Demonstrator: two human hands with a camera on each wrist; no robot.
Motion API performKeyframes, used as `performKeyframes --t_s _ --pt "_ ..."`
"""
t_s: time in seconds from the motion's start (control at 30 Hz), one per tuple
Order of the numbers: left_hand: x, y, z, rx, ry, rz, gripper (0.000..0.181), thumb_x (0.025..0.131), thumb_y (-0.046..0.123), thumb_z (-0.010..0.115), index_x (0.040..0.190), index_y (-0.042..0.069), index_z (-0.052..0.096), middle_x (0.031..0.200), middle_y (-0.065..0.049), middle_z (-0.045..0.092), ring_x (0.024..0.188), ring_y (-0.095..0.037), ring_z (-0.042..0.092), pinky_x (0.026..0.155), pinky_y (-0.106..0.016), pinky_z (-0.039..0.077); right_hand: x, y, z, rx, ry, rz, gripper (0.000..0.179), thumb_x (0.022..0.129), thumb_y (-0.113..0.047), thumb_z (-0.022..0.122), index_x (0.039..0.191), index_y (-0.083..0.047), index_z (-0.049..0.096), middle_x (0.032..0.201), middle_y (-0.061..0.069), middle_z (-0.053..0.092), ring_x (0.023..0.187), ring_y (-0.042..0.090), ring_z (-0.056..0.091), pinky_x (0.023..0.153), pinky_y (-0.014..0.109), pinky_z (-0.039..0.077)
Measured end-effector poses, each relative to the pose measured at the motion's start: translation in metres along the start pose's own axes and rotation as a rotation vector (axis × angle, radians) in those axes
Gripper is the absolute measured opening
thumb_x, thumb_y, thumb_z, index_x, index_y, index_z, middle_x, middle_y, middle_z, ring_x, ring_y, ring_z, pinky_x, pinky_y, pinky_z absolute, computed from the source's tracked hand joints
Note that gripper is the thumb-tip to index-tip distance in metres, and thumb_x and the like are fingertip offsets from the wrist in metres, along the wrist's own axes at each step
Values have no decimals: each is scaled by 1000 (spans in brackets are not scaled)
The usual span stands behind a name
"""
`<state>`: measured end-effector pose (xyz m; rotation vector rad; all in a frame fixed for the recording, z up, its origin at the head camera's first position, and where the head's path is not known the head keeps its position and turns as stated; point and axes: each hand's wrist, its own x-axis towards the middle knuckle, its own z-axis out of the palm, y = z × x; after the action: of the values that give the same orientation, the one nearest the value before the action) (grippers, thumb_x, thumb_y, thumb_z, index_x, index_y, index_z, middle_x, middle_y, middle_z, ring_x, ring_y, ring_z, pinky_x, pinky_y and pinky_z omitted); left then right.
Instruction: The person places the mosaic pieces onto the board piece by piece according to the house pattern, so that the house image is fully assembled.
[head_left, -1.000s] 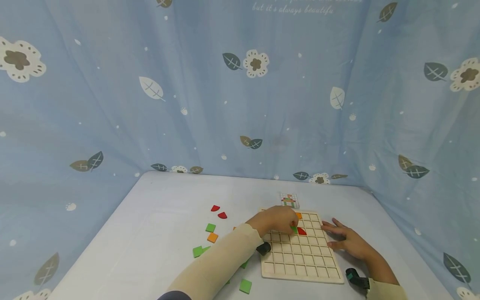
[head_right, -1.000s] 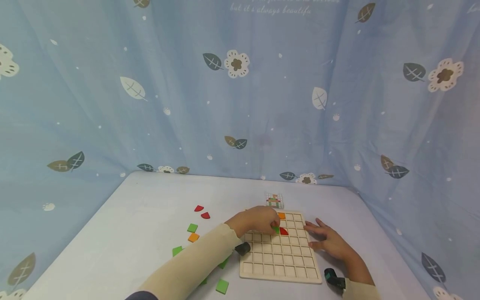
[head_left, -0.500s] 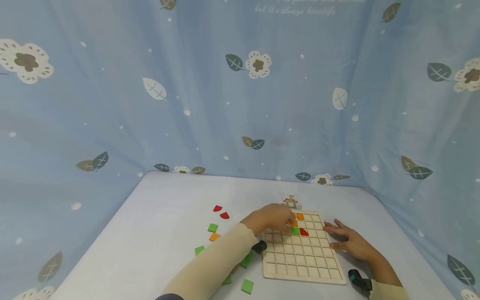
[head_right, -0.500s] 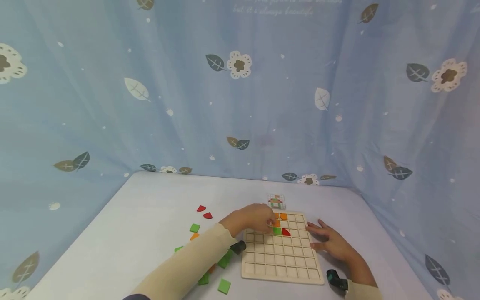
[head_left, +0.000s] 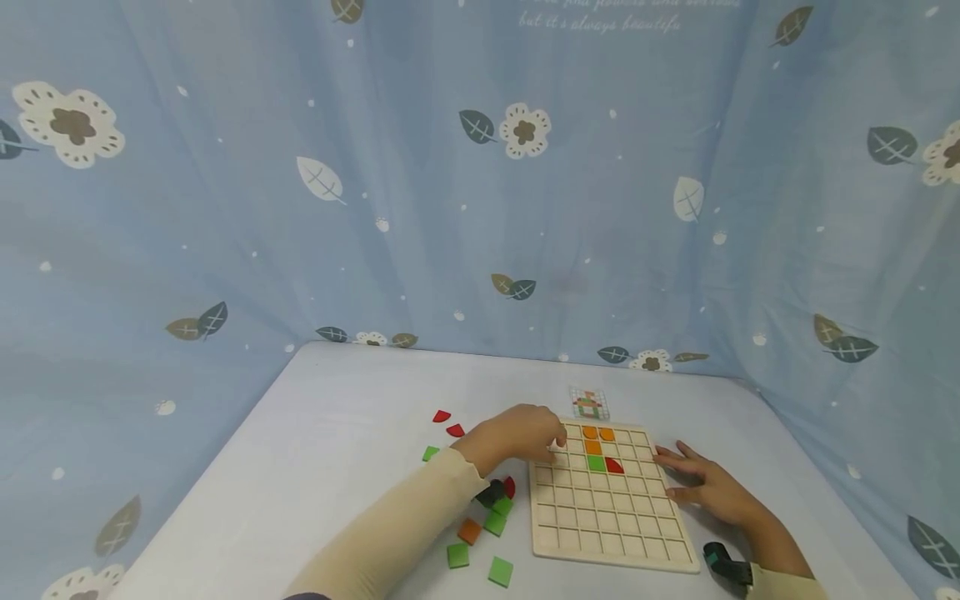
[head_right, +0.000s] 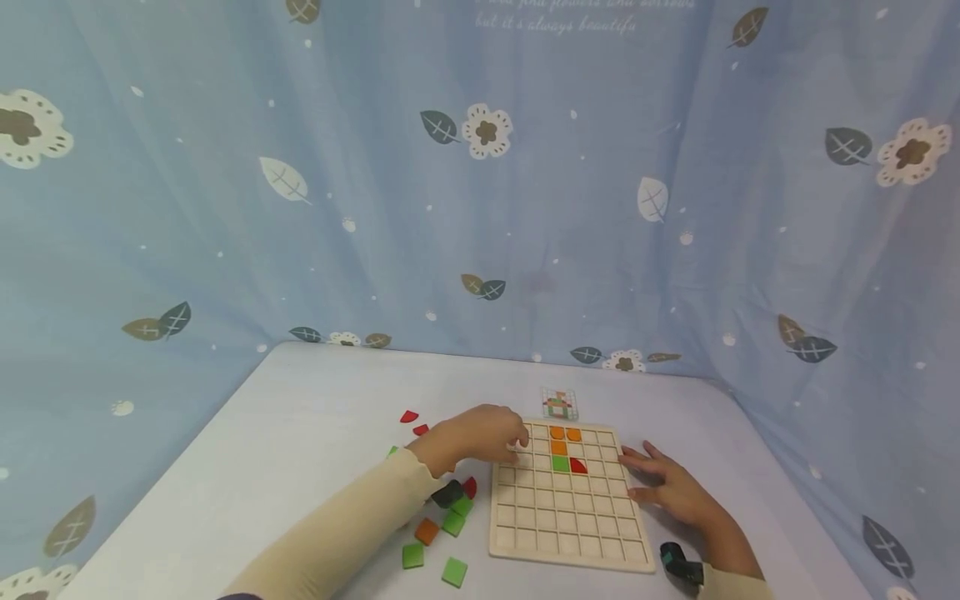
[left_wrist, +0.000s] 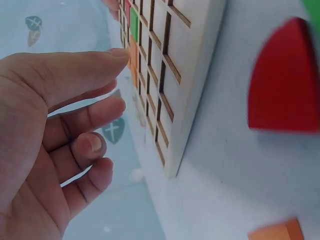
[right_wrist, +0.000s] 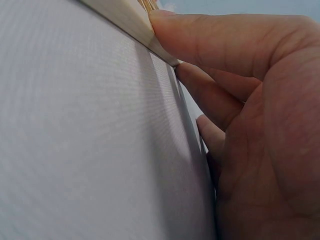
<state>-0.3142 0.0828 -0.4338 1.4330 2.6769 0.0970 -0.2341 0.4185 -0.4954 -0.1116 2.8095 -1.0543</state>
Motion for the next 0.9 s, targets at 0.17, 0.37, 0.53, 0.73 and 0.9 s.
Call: performKeyframes --t_s 0.17,0.37,0.53,0.73,0.9 --pt "-12 -1 -4 35 -9 5 22 86 33 75 107 24 74 90 15 63 76 -2 53 71 -23 46 0 2 -1 -7 0 -3 72 73 -33 80 135 -5 57 152 22 30 139 53 7 99 75 9" --pt "-28 1 -5 44 -17 -4 23 87 32 75 109 24 73 92 15 63 77 -2 52 72 -22 46 -2 2 -2 -19 0 -35 68 74 -33 79 134 -7 59 151 22 33 139 53 8 97 76 10" --pt "-44 3 -8 21 -13 -18 23 86 30 75 108 23 74 95 14 64 79 -1 54 73 -21 46 -3 2 -1 -16 -3 -47 67 75 -33 79 134 -7 60 150 21 34 140 52 8 97 77 9" --pt "-59 2 -3 -7 -25 -39 22 85 29 77 106 25 74 89 15 62 78 0 53 72 -22 46 -2 3 0 -1 -2 -51 68 74 -31 79 134 -5 59 149 22 35 140 52 7 98 76 8" --pt "-71 1 2 -23 -46 -37 22 83 28 79 105 27 74 88 17 61 78 -1 53 72 -22 46 -1 4 1 9 1 -58 67 73 -31 79 132 -5 60 148 21 37 140 51 7 99 75 7"
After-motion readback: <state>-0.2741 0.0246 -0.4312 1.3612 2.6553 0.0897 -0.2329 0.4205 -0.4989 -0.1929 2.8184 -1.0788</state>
